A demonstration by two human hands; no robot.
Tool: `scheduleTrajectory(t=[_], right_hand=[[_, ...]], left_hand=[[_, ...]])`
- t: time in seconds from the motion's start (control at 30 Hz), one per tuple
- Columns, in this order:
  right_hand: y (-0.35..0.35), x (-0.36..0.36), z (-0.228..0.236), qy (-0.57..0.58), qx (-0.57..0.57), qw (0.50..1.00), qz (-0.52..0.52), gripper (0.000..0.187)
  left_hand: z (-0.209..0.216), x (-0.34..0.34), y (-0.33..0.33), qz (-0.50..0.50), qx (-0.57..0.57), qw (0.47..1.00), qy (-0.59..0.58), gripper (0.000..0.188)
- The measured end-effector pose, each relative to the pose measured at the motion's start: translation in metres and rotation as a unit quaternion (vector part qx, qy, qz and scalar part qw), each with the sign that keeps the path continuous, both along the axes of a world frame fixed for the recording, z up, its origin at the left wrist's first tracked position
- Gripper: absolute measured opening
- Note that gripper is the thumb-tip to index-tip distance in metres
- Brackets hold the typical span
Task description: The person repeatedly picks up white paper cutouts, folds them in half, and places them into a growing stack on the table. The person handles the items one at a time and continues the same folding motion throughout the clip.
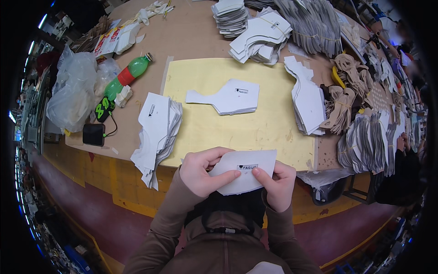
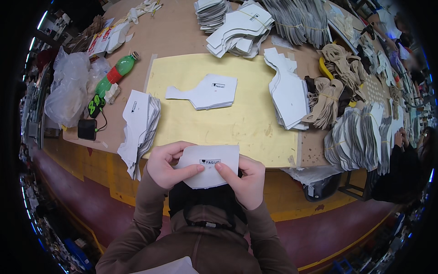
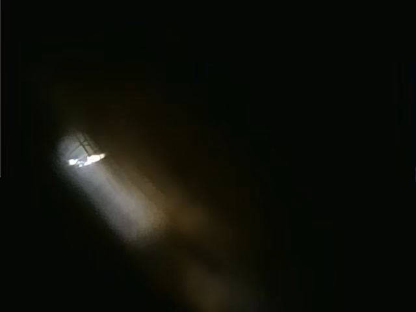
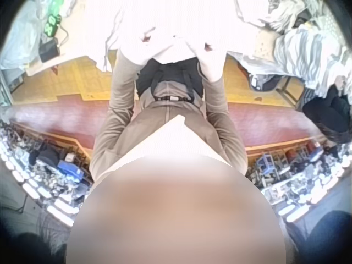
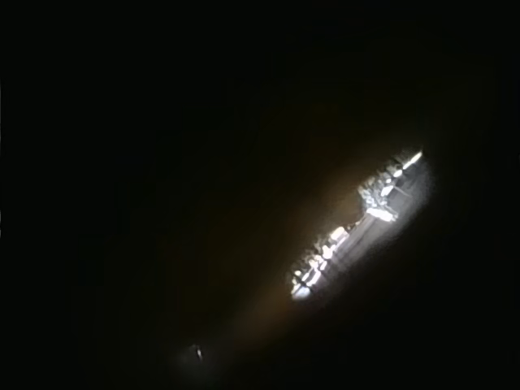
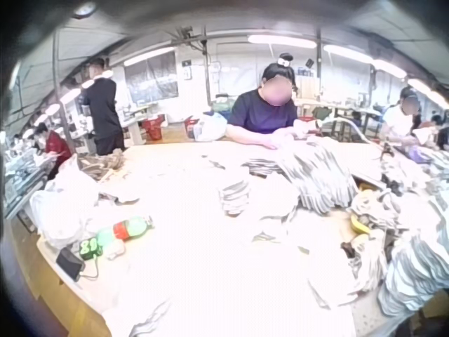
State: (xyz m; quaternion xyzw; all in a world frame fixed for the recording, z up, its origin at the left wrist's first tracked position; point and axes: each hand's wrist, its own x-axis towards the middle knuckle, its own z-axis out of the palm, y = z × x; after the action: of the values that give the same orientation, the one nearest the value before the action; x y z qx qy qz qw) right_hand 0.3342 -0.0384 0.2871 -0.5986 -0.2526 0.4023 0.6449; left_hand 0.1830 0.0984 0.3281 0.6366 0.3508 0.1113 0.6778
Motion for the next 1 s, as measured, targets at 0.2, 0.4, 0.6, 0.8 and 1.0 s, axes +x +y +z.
scheduleTrajectory(t=[0.2,0.4,0.6,0.8,1.0], right_hand=[[0.0,-0.002,-0.001,-0.009,0.002,1.0,-0.002,0.016],[0.003,-0.001,-0.008,0.036,-0.029,0.999,0.02,0.019],[0.008,0.002,-0.021,0.071,-0.043,0.996,0.014,0.019],[0.01,0.014,-0.028,0.012,-0.121,0.992,0.037,0.021],[0.008,0.038,-0.045,-0.336,-0.141,0.928,-0.077,0.026]], left_hand=[[0.001,0.0,-0.001,0.012,-0.015,1.0,0.021,0.031],[-0.011,0.005,0.003,0.006,-0.038,0.999,0.017,0.029],[-0.023,0.011,0.007,0.006,-0.093,0.996,0.003,0.026],[-0.049,0.017,0.016,-0.03,-0.002,0.999,0.038,0.028],[-0.08,0.034,0.013,-0.037,0.388,0.915,0.103,0.043]])
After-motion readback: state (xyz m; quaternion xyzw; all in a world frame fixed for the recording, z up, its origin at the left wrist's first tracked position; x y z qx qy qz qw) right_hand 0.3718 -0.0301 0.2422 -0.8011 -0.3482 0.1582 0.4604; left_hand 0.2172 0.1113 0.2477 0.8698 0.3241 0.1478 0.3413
